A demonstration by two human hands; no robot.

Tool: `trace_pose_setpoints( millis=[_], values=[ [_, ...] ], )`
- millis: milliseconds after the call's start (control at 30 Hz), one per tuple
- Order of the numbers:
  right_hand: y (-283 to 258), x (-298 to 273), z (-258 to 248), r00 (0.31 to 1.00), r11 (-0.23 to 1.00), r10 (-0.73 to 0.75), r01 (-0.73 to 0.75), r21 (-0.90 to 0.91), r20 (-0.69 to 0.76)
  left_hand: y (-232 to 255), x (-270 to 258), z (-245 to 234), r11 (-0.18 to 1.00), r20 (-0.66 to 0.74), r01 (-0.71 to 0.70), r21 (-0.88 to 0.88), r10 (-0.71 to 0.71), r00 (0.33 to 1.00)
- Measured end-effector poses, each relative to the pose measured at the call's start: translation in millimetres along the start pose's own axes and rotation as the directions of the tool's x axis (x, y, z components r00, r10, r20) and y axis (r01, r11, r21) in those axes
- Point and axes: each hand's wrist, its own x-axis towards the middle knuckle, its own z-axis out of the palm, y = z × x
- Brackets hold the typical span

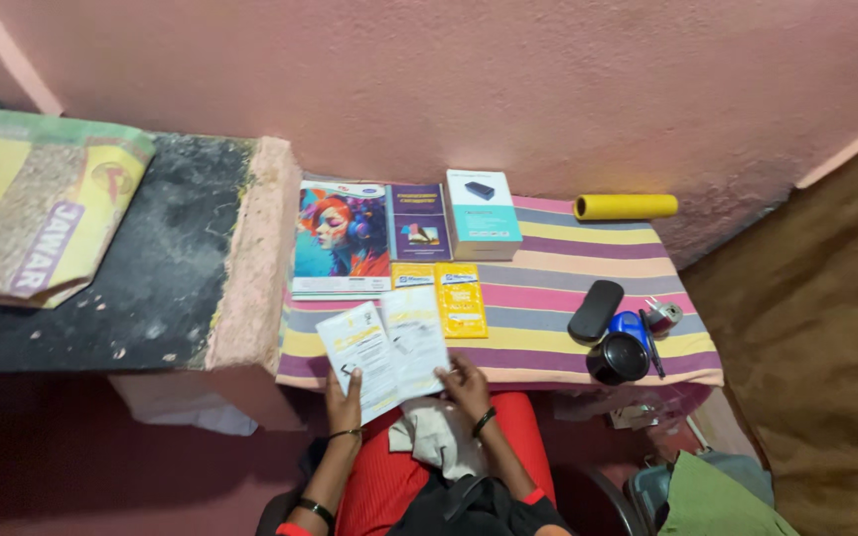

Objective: The person clears several items from a striped tablecloth, wipes the surface with a white cloth, and then returns the items to the table. The person handles books, a cup, a glasses case, a pen, and a small yellow packet.

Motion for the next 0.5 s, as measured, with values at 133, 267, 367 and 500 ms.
trace_pose_setpoints(
  millis=[133, 267, 367, 500],
  values=[
    [-19, 41, -67, 0.949, 0.996, -0.04, 0.062, 0.061, -0.312, 13, -2, -3, 0.997, -0.024, 0.073, 0.025, -0.073, 0.997],
    [-46, 75, -126, 0.892, 0.948, -0.245, 0.139, -0.286, -0.38, 17, -4, -1, 0.991, -0.026, 0.135, -0.012, -0.135, 0.99],
    [-58, 85, -144, 0.896, 0.801, -0.306, 0.06, -0.595, -0.322, 19, -1, -2, 0.994, -0.036, 0.104, 0.033, -0.103, 0.994],
    [-54, 79, -127, 0.811, 0.582, -0.475, 0.0, -0.813, -0.341, 16, 4, -4, 0.991, -0.051, 0.131, -0.015, -0.132, 0.99]
  ],
)
